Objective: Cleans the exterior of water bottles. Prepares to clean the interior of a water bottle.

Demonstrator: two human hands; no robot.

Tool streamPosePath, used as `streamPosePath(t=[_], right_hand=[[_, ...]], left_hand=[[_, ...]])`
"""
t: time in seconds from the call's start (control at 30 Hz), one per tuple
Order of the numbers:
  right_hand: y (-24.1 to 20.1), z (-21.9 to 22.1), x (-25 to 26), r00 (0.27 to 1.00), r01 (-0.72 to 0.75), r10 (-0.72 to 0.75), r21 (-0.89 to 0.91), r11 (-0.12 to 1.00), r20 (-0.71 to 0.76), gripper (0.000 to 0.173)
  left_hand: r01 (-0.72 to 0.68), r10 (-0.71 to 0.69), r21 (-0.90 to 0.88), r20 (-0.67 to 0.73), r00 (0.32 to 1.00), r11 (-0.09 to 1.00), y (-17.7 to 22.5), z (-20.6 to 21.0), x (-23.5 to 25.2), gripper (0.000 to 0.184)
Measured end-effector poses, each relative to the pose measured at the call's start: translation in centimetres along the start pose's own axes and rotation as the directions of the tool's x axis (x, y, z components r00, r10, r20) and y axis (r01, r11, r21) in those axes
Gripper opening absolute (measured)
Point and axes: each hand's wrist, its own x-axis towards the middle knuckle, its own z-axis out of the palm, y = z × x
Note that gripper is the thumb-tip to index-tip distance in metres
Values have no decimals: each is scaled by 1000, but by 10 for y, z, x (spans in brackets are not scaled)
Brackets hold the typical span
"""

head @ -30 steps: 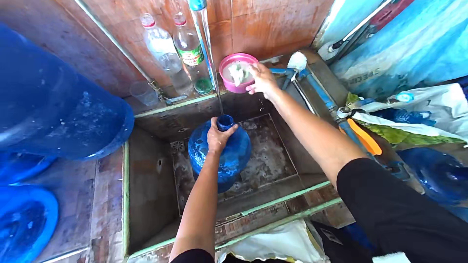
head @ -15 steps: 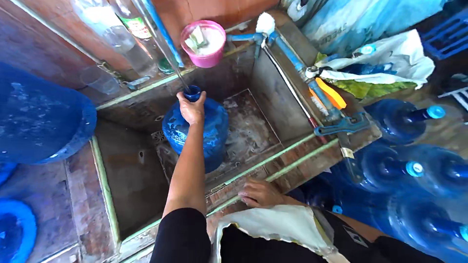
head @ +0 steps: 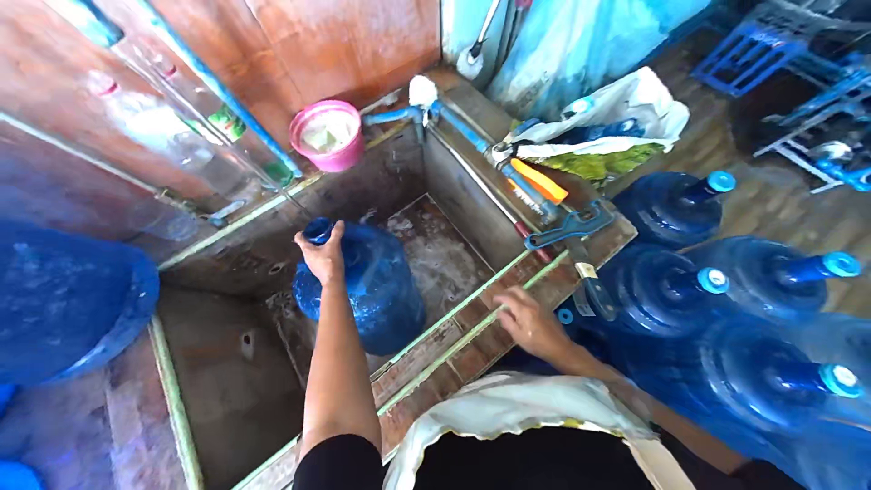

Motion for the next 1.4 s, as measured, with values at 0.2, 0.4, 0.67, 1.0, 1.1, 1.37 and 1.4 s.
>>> streamPosePath(t=[0.2, 0.4, 0.67, 1.0, 1.1, 1.37, 1.4], right_hand=[[40, -43, 69, 965, -204, 160, -207, 957, -210, 49], [41, -46, 79, 949, -213, 144, -233, 949, -281, 49], [72, -37, 86, 890, -256, 215, -50, 965, -402, 58], [90, -51, 73, 854, -336, 259, -98, 937, -451, 28], [97, -65, 66, 828, -374, 289, -90, 923, -480, 30], [50, -63, 101, 956, -255, 226, -146, 956, -188, 42], [49, -55, 107, 955, -284, 263, -169, 944, -137, 52]], left_hand=[[52, -84, 156, 204, 975, 986, 20, 2, 38, 74], [166, -150, 132, -122, 981, 977, 25, 22, 33, 84], [-55, 59, 198, -12, 998, 979, 4, 15, 17, 95], [-167, 167, 184, 15, 986, 969, -9, -18, 1, 88], [-129, 174, 269, -152, 973, 954, -11, -19, -13, 88], [-61, 64, 152, -11, 998, 986, -19, -66, -37, 79], [-53, 54, 95, -13, 998, 994, -26, -75, -42, 78]])
